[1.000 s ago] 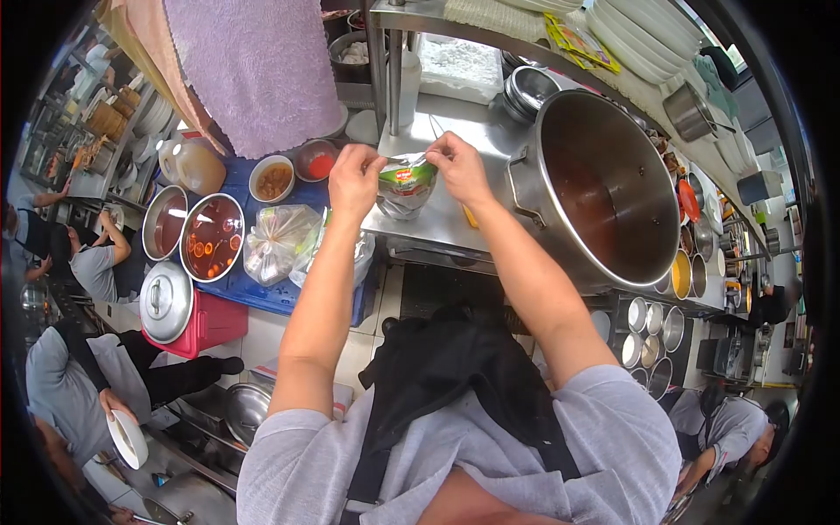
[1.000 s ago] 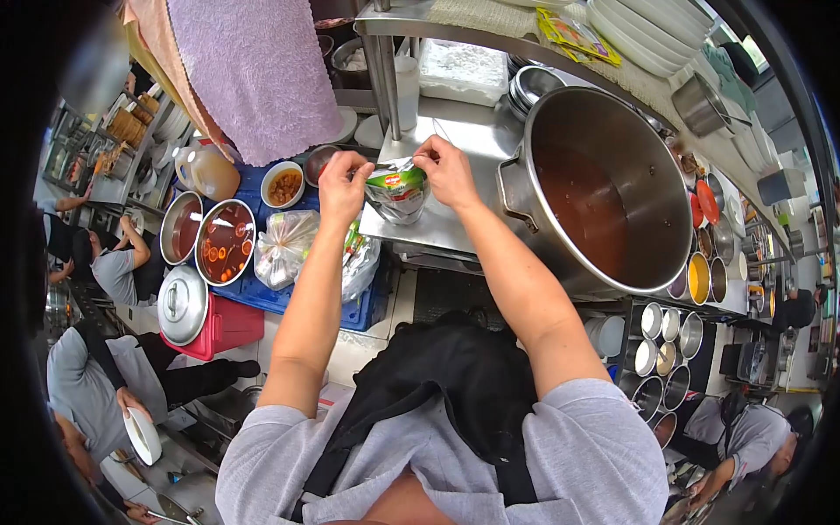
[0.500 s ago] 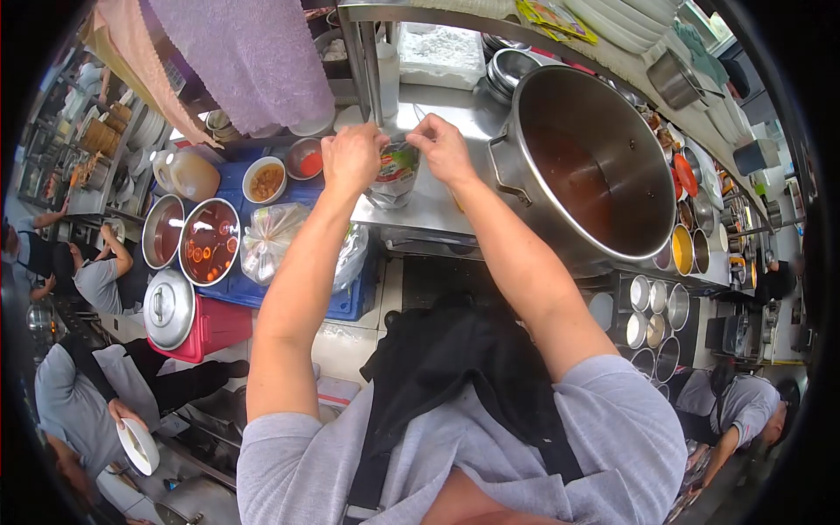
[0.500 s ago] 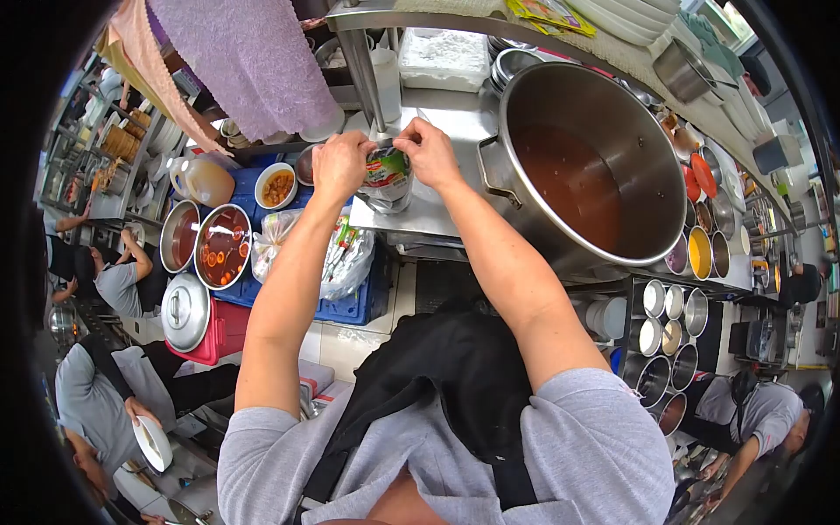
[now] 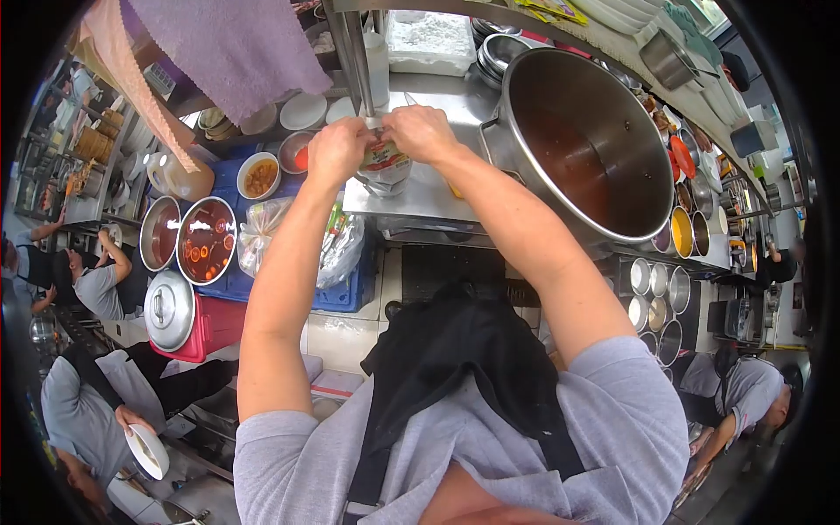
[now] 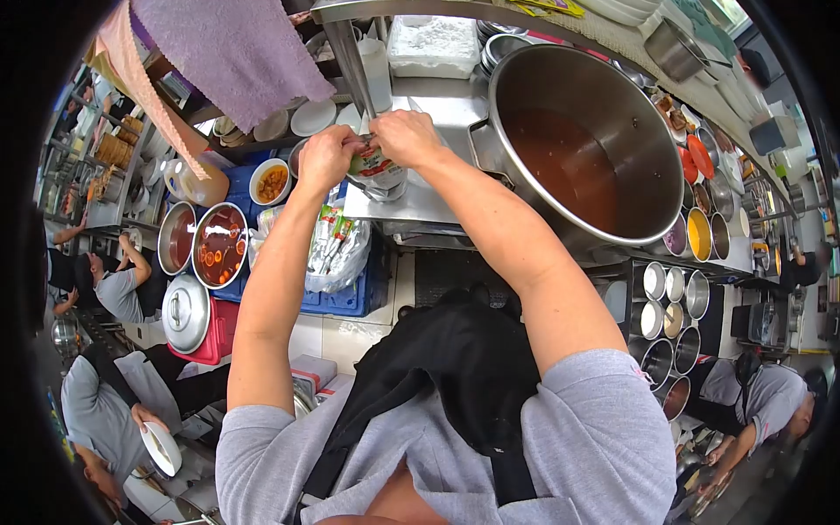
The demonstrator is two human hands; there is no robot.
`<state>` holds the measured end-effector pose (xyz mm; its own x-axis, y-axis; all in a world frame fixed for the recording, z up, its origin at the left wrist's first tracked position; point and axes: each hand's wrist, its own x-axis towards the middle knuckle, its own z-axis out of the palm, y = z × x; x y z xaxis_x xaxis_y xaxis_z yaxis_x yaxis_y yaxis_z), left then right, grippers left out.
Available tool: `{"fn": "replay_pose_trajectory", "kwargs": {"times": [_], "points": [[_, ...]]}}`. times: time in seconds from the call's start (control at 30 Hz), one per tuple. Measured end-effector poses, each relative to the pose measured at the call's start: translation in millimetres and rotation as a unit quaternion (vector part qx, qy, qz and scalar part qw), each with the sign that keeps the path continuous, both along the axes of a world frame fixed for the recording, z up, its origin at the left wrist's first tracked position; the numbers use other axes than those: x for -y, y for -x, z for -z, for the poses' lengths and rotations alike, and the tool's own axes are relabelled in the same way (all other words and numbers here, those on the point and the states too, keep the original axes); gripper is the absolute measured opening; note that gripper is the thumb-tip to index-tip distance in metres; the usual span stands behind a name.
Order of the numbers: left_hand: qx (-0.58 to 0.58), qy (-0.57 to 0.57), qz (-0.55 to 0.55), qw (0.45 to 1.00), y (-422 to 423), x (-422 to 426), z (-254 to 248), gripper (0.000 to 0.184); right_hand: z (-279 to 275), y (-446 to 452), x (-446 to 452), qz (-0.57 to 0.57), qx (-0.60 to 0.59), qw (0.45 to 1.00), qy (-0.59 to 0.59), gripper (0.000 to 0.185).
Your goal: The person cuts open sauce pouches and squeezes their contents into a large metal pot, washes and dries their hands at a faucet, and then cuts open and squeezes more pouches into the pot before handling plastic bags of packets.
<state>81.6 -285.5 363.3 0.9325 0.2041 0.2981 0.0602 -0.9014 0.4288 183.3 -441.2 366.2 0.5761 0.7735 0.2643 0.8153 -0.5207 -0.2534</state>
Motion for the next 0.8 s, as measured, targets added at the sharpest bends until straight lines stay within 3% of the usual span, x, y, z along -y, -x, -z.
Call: {"fn": "replay_pose_trajectory", "kwargs": {"times": [0.13,0.23,0.3,0.43,0.5,0.53,0.6,0.63,0.67,0.7,0.8], "points": [[-0.005,0.077,-0.081,0.994,8.9,-7.9,11.6,0.022,2.0,-1.3,3.1,0.001,-0.005,1.0,0.009,0.015],[0.074,0.204,-0.051,0.975,18.4,-13.9,34.9,0.018,8.1,-9.1,9.2,0.027,-0.076,0.996,-0.026,0.018],[0.13,0.301,-0.033,0.944,25.0,-20.9,54.5,0.016,19.6,-17.7,12.6,-0.044,-0.165,0.974,-0.146,0.022],[0.16,0.359,-0.065,0.917,26.7,-16.4,72.5,0.009,33.3,-24.1,19.2,-0.031,-0.202,0.968,-0.147,0.021],[0.164,0.379,-0.087,0.906,28.2,-12.4,73.5,0.01,56.8,-33.7,20.2,-0.026,-0.345,0.895,-0.282,0.028],[0.168,0.395,-0.113,0.896,28.9,-13.2,76.9,0.011,68.2,-33.8,23.7,-0.025,-0.342,0.896,-0.282,0.028],[0.17,0.425,-0.121,0.881,28.5,-12.8,92.8,0.013,101.9,-31.5,33.0,0.145,-0.469,0.754,-0.436,0.042],[0.203,0.461,-0.097,0.859,28.9,-12.3,104.1,0.015,151.7,-44.6,38.4,0.186,-0.365,0.857,-0.312,0.058],[0.236,0.494,-0.074,0.833,29.0,-12.4,113.6,0.017,147.6,-24.6,45.1,0.24,-0.262,0.923,-0.149,0.059],[0.232,0.508,-0.067,0.827,29.1,-9.3,119.5,0.017,144.1,-0.3,52.8,0.282,-0.147,0.948,0.021,0.059],[0.252,0.543,-0.053,0.799,22.0,-1.6,145.6,0.015,172.5,7.7,65.2,0.261,-0.175,0.941,0.126,0.064]]}}
